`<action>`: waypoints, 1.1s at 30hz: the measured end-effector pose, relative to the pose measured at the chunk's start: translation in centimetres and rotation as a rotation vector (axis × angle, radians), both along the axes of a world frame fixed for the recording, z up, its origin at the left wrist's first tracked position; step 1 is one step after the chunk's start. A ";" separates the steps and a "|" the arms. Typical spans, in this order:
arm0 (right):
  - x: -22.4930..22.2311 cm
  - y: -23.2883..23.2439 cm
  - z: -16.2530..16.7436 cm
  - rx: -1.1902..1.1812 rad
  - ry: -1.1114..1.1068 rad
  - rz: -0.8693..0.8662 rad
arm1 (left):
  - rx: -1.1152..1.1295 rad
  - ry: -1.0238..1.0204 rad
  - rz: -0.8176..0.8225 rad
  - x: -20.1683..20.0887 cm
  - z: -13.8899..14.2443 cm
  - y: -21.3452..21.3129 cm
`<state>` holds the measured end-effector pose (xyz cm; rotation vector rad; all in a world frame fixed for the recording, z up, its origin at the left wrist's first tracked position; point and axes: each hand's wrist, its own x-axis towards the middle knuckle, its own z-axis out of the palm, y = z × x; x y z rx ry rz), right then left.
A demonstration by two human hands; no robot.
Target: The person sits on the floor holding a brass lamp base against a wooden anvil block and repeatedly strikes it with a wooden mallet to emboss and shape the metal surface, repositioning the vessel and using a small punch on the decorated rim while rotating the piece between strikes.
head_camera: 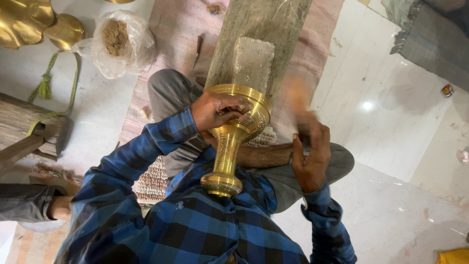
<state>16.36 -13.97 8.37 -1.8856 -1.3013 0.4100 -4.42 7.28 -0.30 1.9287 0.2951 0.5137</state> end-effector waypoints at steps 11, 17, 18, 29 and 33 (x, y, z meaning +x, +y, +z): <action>0.1 1.0 0.3 -0.033 -0.199 0.052 | 0.073 -0.054 0.017 -0.3 -1.0 0.2; 0.3 0.9 0.5 -0.125 -0.435 0.065 | 0.093 -0.012 0.026 -0.5 -1.2 0.0; 0.3 1.0 0.6 -0.075 -0.325 0.033 | 0.119 -0.031 0.021 -0.5 -1.2 0.1; -0.1 1.8 0.9 -0.121 -0.493 0.088 | -0.111 -0.049 0.019 -0.9 -0.7 -0.3; 0.1 1.9 1.2 -0.068 0.102 0.031 | 0.062 -0.047 0.050 -1.0 -1.1 -0.1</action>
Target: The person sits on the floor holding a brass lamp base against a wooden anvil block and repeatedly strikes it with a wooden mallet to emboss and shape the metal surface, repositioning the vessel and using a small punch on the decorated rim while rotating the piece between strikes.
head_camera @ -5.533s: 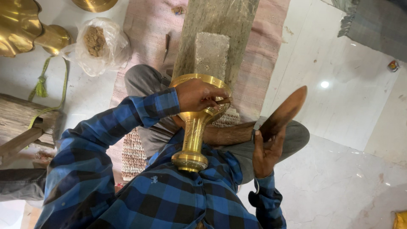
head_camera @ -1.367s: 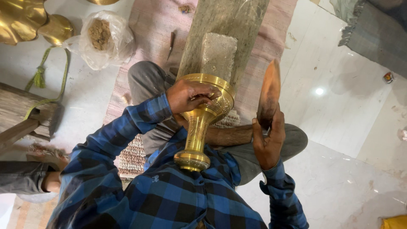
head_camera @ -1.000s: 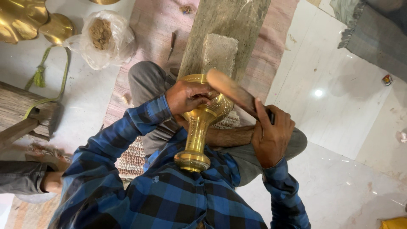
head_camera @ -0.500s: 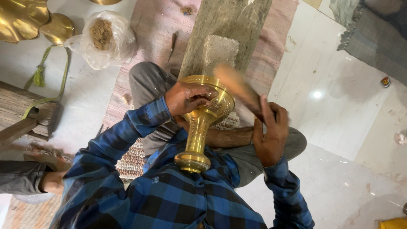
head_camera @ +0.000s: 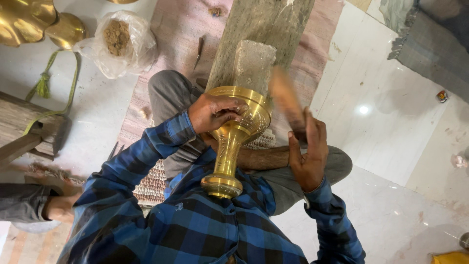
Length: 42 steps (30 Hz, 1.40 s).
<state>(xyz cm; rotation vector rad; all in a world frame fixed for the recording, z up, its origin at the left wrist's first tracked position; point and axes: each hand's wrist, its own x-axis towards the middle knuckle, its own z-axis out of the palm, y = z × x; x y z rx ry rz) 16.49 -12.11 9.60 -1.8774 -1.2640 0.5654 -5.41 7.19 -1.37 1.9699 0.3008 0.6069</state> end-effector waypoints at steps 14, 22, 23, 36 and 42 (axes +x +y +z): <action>0.4 0.6 0.0 0.016 -0.303 0.102 | -0.181 -0.043 -0.028 -0.4 -0.2 -0.1; 0.4 1.5 0.3 0.076 -0.334 0.173 | -0.158 -0.023 0.036 -0.4 -0.4 -0.6; 0.7 1.6 0.3 0.043 -0.495 0.208 | -0.149 -0.025 0.031 -0.5 -0.4 -0.7; 0.4 1.0 -0.5 0.082 -0.142 0.127 | -0.189 -0.107 0.035 -0.8 -1.6 -0.8; 1.2 1.3 -0.4 0.074 -0.628 0.173 | -0.096 -0.044 0.090 -0.7 -1.2 -0.9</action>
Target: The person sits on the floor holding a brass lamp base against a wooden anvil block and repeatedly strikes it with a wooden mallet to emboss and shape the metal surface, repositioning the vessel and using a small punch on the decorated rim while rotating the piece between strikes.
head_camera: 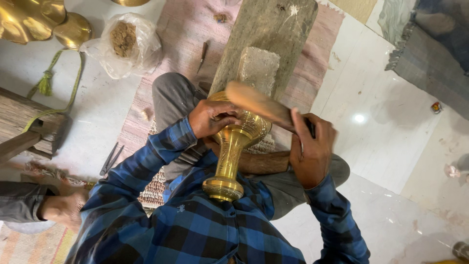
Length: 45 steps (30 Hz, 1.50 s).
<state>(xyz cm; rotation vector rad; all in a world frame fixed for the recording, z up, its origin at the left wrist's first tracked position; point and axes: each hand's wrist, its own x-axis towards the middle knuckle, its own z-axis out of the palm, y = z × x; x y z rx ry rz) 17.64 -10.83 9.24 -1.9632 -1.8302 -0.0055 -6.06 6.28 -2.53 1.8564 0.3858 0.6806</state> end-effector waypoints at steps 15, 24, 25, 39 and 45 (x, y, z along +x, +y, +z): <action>-0.1 0.9 0.3 -0.015 0.085 0.061 | 0.039 -0.014 0.052 -0.3 -1.0 -0.3; -0.1 0.9 0.1 -0.052 0.510 -0.019 | 0.028 -0.029 0.042 -0.5 -0.5 -0.2; 0.0 1.0 0.2 -0.088 0.263 0.023 | 0.053 -0.037 0.049 -0.5 -0.5 -0.2; -1.1 1.6 1.2 -0.099 0.570 0.048 | -0.055 0.030 0.108 -0.5 -0.6 -0.9; -0.7 1.9 1.2 -0.031 0.118 0.054 | 0.005 -0.052 0.070 -0.7 -0.5 -0.6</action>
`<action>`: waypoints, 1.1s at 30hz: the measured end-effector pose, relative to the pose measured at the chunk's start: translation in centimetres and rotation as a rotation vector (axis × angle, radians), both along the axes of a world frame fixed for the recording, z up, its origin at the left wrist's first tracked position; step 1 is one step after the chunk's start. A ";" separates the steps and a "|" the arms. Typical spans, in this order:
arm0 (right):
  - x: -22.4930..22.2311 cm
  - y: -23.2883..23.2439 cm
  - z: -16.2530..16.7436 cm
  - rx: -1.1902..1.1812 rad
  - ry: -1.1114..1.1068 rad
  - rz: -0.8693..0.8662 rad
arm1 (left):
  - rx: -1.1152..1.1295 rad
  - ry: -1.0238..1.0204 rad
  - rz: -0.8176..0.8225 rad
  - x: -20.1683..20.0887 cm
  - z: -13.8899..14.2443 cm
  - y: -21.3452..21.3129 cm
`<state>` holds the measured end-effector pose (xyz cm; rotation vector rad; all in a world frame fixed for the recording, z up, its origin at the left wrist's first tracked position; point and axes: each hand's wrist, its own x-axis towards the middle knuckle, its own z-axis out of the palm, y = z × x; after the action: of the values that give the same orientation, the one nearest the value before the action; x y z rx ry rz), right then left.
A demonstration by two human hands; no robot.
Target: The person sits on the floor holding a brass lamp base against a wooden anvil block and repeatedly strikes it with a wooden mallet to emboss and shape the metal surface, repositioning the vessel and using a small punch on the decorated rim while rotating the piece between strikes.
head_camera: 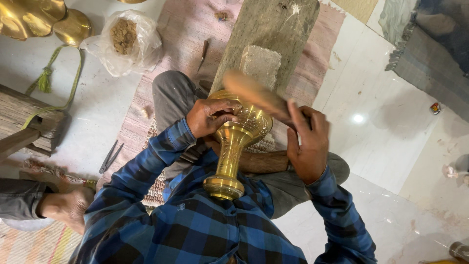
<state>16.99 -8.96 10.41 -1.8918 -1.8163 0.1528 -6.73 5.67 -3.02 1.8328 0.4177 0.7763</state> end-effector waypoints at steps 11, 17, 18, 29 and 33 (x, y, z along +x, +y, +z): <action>-0.1 -0.1 0.3 -0.076 -0.160 0.069 | -0.002 0.133 0.049 -0.6 -1.3 -0.6; 0.7 -0.1 -0.5 -0.028 -0.096 0.070 | -0.066 0.026 0.049 -0.5 -0.9 -0.9; 0.6 -0.1 -0.5 -0.041 -0.155 0.091 | -0.094 0.006 0.038 -0.5 -0.8 -0.9; -0.2 0.7 0.6 -0.011 0.072 0.047 | -0.066 0.038 0.081 -0.6 -1.1 -0.7; 0.2 1.0 0.4 -0.075 -0.428 0.123 | -0.069 0.048 0.128 -0.6 -1.6 -0.9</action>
<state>17.15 -7.99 10.78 -1.9762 -2.2352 -0.1579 -7.34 4.77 -4.59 1.7762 0.5906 0.7959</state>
